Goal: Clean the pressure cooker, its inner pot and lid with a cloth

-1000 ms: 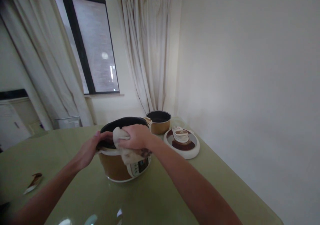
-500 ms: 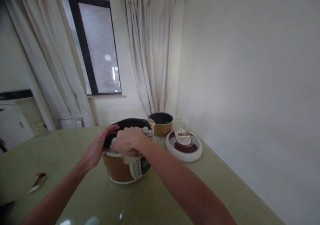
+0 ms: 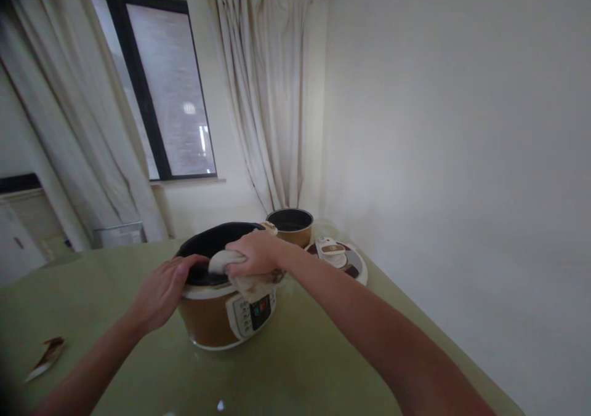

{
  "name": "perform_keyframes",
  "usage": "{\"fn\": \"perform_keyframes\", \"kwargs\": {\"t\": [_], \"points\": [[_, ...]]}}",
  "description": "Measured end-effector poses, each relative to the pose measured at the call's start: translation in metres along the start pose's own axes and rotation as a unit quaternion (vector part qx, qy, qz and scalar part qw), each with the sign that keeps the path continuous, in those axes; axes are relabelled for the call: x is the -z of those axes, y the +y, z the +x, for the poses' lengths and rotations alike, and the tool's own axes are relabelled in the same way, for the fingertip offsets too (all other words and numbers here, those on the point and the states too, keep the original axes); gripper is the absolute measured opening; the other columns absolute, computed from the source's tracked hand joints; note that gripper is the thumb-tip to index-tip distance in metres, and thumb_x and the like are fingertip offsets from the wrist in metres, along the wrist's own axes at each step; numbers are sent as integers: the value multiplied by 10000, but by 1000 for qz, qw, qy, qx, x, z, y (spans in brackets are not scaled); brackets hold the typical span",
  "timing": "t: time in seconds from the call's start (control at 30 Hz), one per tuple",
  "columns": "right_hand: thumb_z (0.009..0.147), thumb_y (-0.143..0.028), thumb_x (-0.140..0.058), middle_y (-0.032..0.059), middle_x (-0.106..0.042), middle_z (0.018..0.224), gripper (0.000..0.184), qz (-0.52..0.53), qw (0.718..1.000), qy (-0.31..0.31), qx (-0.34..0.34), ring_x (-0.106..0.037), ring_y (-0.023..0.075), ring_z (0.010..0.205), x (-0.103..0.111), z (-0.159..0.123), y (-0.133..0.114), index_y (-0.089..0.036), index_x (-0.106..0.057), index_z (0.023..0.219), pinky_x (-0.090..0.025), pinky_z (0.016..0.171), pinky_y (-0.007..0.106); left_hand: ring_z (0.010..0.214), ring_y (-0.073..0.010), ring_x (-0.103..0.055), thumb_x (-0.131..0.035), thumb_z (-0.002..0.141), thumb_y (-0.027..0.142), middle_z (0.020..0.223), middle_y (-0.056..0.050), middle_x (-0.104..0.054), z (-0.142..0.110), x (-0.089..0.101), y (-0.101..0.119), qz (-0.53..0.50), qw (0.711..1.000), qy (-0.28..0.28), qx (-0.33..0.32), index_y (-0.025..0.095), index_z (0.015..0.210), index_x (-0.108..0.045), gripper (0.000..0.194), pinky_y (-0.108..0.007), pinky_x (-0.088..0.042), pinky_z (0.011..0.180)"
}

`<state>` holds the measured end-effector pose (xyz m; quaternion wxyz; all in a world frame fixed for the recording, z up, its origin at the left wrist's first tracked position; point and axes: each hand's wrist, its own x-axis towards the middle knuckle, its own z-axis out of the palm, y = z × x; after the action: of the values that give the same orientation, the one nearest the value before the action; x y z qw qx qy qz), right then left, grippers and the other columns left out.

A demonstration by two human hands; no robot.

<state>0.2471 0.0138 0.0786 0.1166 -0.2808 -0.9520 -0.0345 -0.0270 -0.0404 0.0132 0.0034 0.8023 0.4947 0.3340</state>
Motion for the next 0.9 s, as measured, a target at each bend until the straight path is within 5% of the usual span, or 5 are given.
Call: {"fn": "perform_keyframes", "kwargs": {"t": [0.23,0.47,0.67,0.77,0.9], "points": [[990,-458,-628,86,-824,1107,313,47,990,24,-127,-736,281,1040,-1,-3,39,-213,-808,1065,-488,868,329,1117,-285,-736,-125,1101,590,1143,-65,-827,2,0,10,-25,999,8,34,274,1192,-778,731,-485,-545,1049],[979,-542,-591,120,-830,1029,409,69,986,-27,-146,-766,292,946,1,30,-25,-205,-822,993,-539,816,356,1203,-279,-728,-90,1089,631,1313,-78,-790,3,0,15,-112,989,46,83,258,1456,-630,752,-489,-535,1099],[979,-666,-584,194,-789,1228,642,93,976,12,-194,-765,399,1069,-8,49,-82,-201,-626,1420,-561,896,516,1187,-342,-745,-18,1059,683,1251,-106,-805,1,1,8,-73,989,24,123,261,1491,-610,846,-502,-558,1018],[993,-637,-629,129,-747,1316,634,143,981,37,-128,-740,327,1082,-6,36,-67,-256,-529,1490,-547,919,458,1219,-341,-730,-29,1065,679,1277,-116,-793,0,1,6,-74,991,19,114,251,1506,-585,829,-499,-545,1029],[1101,-455,-539,52,-753,1199,317,156,986,41,30,-690,230,1135,-2,13,-14,-267,-741,1257,-493,1032,376,1201,-311,-720,-54,1078,657,1262,-116,-796,1,0,5,-104,990,19,90,223,1453,-613,801,-507,-528,1070]]}}
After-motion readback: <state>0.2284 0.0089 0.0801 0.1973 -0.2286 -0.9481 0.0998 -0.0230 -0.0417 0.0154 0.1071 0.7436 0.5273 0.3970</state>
